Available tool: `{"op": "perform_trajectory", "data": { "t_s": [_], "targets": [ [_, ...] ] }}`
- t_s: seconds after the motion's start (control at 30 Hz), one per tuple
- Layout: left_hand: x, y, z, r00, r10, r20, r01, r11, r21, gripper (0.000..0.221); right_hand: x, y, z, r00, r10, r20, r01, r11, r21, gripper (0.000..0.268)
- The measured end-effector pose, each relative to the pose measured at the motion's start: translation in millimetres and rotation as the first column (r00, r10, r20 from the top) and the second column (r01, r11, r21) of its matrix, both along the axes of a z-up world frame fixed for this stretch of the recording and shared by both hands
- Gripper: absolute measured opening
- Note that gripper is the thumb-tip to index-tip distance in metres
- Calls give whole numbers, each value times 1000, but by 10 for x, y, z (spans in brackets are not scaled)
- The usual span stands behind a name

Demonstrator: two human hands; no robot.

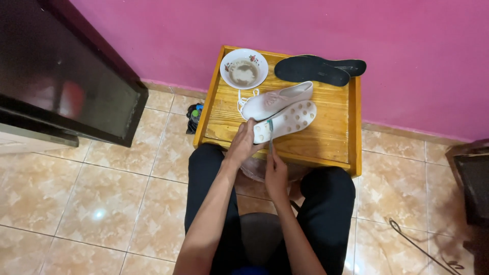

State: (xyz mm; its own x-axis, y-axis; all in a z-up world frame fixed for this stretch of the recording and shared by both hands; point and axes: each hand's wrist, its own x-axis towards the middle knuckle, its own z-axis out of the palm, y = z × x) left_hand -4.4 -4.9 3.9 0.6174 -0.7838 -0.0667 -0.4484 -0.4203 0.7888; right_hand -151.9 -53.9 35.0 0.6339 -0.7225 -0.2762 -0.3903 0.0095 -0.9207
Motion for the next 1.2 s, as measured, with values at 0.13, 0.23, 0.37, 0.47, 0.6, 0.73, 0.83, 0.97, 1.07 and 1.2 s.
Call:
{"op": "perform_trajectory", "data": {
  "t_s": [0.13, 0.23, 0.37, 0.47, 0.6, 0.73, 0.83, 0.97, 1.07, 1.2],
  "targets": [
    [33, 3, 25, 1000, -14, 11, 14, 1000, -24, 52, 145, -118, -1096, 999, -50, 9, 49, 996, 74, 47],
    [20, -1, -106, 1000, -10, -3, 10, 1000, 3, 58, 59, 76, -1008, 999, -31, 14, 29, 991, 128, 52],
    [-21, 34, -101, 1000, 5, 22, -5, 1000, 6, 53, 249, 173, -805, 983, -150, 107, 124, 968, 220, 57],
    [10, 28, -45, 1000, -7, -3, 7, 1000, 14, 54, 305, 365, -624, 961, -249, 117, 192, 911, 365, 49],
    [10, 9, -28, 1000, -8, 14, 7, 999, 45, 54, 346, 513, -179, 924, -352, 146, 219, 804, 553, 36],
    [157, -5, -502, 1000, -9, -11, 9, 999, 43, 64, 537, 437, -443, 872, -450, 194, 252, 751, 611, 33],
    [52, 18, -89, 999, -15, -46, 16, 1000, 15, 54, 423, 540, -338, 914, -381, 138, 218, 750, 624, 27],
    [48, -19, -248, 940, 131, -314, -114, 991, 73, 46, 518, 484, -588, 885, -434, 169, 240, 736, 633, 28],
    [126, -5, 31, 949, 120, -290, -122, 992, 11, 43, 543, 509, -440, 902, -393, 178, 205, 754, 624, 27],
    [19, 59, 1, 990, 13, -144, -23, 998, -65, 56, 491, 549, -470, 906, -394, 154, 228, 761, 607, 29]
  ]
}}
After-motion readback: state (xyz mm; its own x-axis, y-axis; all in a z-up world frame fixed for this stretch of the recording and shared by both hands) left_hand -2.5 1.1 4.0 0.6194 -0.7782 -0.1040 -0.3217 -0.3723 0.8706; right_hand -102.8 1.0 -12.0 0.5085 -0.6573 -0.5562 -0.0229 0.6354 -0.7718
